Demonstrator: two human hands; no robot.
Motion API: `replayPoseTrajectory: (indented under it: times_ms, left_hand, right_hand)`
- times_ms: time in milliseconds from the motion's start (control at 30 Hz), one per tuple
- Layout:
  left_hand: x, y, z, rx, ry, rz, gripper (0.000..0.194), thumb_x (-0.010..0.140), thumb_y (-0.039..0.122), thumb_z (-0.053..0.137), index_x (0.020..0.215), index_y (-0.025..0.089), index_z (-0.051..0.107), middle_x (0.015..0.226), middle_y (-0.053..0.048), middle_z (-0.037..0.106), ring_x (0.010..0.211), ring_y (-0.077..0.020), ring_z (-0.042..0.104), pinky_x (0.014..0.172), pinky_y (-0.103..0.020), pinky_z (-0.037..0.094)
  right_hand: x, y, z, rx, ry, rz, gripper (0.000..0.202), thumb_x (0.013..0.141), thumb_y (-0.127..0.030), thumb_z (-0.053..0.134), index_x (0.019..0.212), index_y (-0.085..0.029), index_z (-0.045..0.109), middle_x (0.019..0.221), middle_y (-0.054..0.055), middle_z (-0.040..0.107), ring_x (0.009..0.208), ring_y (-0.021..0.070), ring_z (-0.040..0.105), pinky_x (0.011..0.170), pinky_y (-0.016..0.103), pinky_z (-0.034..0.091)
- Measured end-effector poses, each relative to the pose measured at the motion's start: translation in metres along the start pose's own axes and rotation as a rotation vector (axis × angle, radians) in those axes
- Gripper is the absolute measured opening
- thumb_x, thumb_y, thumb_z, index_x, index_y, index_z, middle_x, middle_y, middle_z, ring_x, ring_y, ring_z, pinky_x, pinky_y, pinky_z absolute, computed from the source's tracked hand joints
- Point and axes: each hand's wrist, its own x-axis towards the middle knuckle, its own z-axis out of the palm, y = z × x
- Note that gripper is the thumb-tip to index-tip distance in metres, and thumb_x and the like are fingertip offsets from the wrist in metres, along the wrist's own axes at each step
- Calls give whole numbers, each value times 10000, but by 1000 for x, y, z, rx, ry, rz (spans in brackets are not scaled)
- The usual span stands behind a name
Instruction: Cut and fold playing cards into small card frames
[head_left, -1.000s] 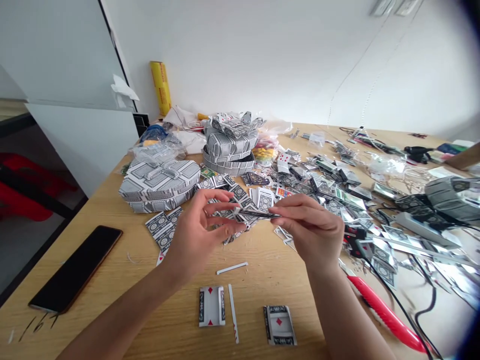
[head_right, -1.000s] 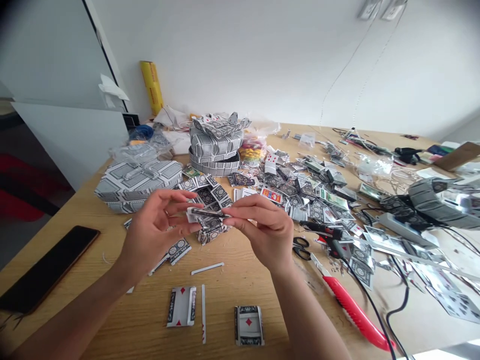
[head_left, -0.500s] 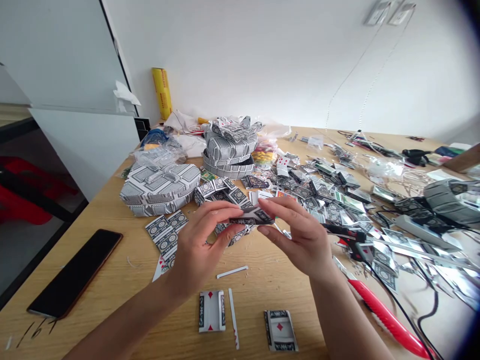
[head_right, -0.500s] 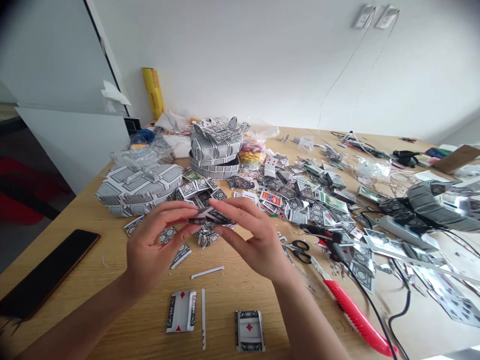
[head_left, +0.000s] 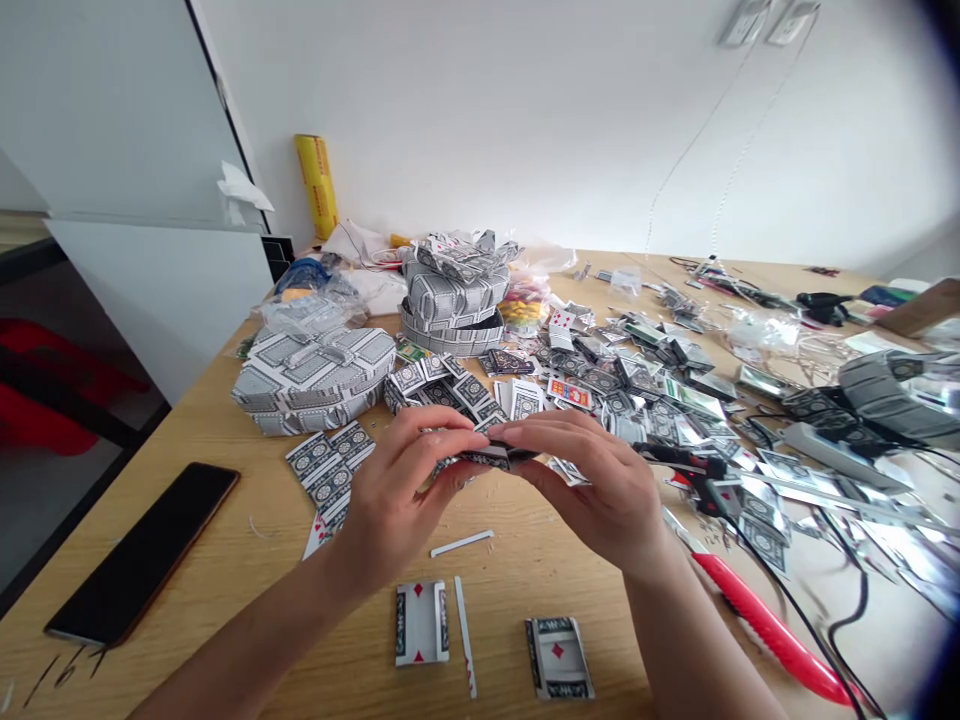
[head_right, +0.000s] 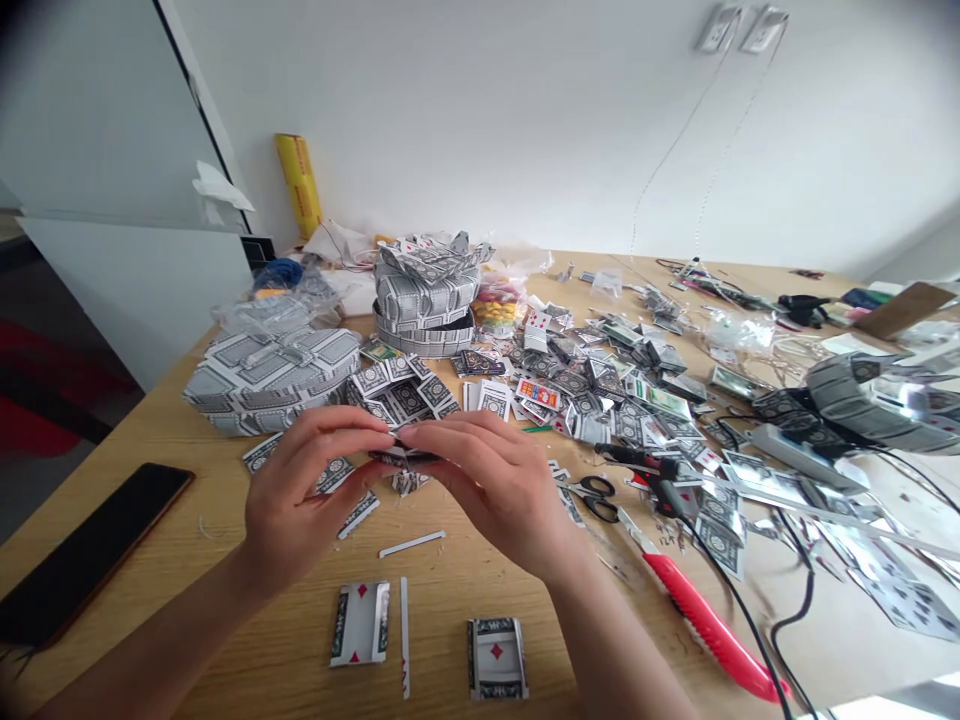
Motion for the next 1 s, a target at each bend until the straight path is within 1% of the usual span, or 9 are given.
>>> replayPoseTrajectory:
  times_ms: [133,233,300,400,667,767,867,933,1000]
  left_hand:
    - [1,1,-2,55,-2,86,280,813,27,695,1078,111,657,1063,-75,652,1002,-110,632,885,-215,539]
    - [-1,1,-3,59,15,130,346,801,-11,690,1128,90,643,1083,-86,668,1021,-119,643,903,-222,548]
    - [-2,0,-3,54,25,145,371,796,-26,685,1146,89,635,1092,-86,677,1026,-127,651,908,-230,555]
    - [-3,-1,-3,52,33,151,373,802,-14,683,1151,106,632,1083,-71,692,1008,-128,666,904,-229,566]
    - [-10,-4,-4,139,-20,172,380,854,30,638,1211,158,627,1196,-81,659,1098,-158,642,966,-266,550]
    - [-12,-6,-4,146,-28,190,380,887,58,604,1244,187,607,1182,-67,665,1094,-165,647,956,-291,564]
    - [-11,-7,-2,139,-31,202,383,893,71,607,1258,185,588,1175,-73,661,1096,-164,643,939,-296,573]
    - [-10,-9,-1,126,-19,185,383,885,67,619,1247,191,590,1177,-73,655,1093,-156,639,925,-287,575]
    - [-9,-11,2,88,3,134,390,862,60,649,1220,208,606,1161,-62,658,1077,-148,642,924,-280,572]
  right_hand:
    - [0,-2,0,14,27,32,512,864,-35,619,1300,-288,532,1078,26,725,989,161,678,863,315,559]
    - [1,0,3,2,48,-18,472,863,-33,614,1264,-276,555,1045,30,736,964,169,691,838,339,551]
    - [2,2,5,-28,47,-70,495,855,-30,619,1280,-272,545,1047,34,740,945,176,700,819,355,539]
    - [1,3,6,-69,33,-118,545,849,-18,609,1323,-270,516,1076,38,740,960,181,701,816,366,526]
    - [0,2,7,-105,61,-86,479,858,-39,599,1273,-272,541,1040,31,748,927,174,709,798,358,536]
    - [-1,3,8,-143,70,-126,450,843,-30,616,1242,-233,566,1045,42,748,930,172,707,801,350,531]
    - [-4,6,10,-251,42,-184,418,857,-37,612,1235,-213,582,1090,59,739,974,170,688,825,350,520]
    - [-5,8,11,-317,20,-203,401,876,-55,605,1240,-221,585,1110,59,733,980,166,681,833,350,517]
    - [-5,9,12,-307,31,-200,391,874,-60,617,1230,-220,587,1098,64,735,961,166,685,826,350,524]
